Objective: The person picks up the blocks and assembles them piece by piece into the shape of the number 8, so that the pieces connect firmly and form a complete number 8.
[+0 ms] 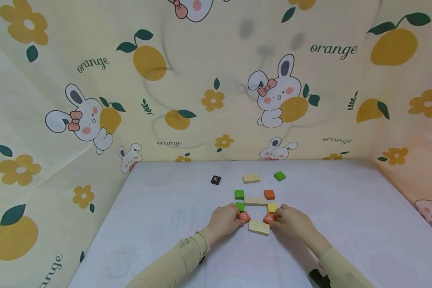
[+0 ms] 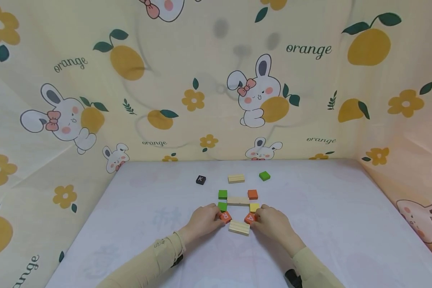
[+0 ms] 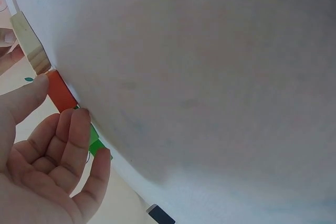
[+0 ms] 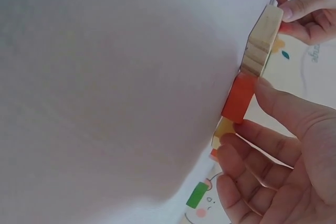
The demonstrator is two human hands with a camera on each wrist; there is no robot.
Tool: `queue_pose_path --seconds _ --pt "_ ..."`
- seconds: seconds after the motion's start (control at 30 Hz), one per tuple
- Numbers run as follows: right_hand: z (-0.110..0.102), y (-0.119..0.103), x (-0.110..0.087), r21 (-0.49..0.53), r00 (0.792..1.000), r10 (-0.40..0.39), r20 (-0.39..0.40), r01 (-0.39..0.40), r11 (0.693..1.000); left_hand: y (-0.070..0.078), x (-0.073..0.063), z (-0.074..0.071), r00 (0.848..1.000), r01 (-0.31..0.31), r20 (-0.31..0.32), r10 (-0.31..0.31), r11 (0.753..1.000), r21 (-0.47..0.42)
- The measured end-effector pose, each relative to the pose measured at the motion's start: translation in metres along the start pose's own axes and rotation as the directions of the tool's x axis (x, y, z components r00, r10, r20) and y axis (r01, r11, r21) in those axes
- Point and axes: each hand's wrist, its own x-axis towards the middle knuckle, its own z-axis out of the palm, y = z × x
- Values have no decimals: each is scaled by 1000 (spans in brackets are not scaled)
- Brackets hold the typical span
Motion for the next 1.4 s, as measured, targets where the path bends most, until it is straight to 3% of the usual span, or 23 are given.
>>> queue_pose_path --seconds 0.27,0.47,0.63,0.73,0.83,1.4 --pt "1 0 -1 -14 1000 -1 4 1 1000 -1 0 1 1000 4 8 -4 1000 -13" --pt "0 -2 -4 3 998 -38 -59 38 999 -2 1 -1 1000 -11 19 11 1000 5" --pt "0 -7 -5 38 983 -171 -70 174 984 -4 1 -2 999 -29 27 28 999 25" --pt "2 -8 -5 24 958 -278 -73 280 960 -6 2 -2 999 -40 28 39 998 38" --pt "6 -9 -5 26 939 -332 -87 335 942 -8 2 -1 998 -49 33 48 998 34" --pt "6 -12 -4 54 933 -353 -74 358 932 -9 1 -3 997 -77 29 76 997 25"
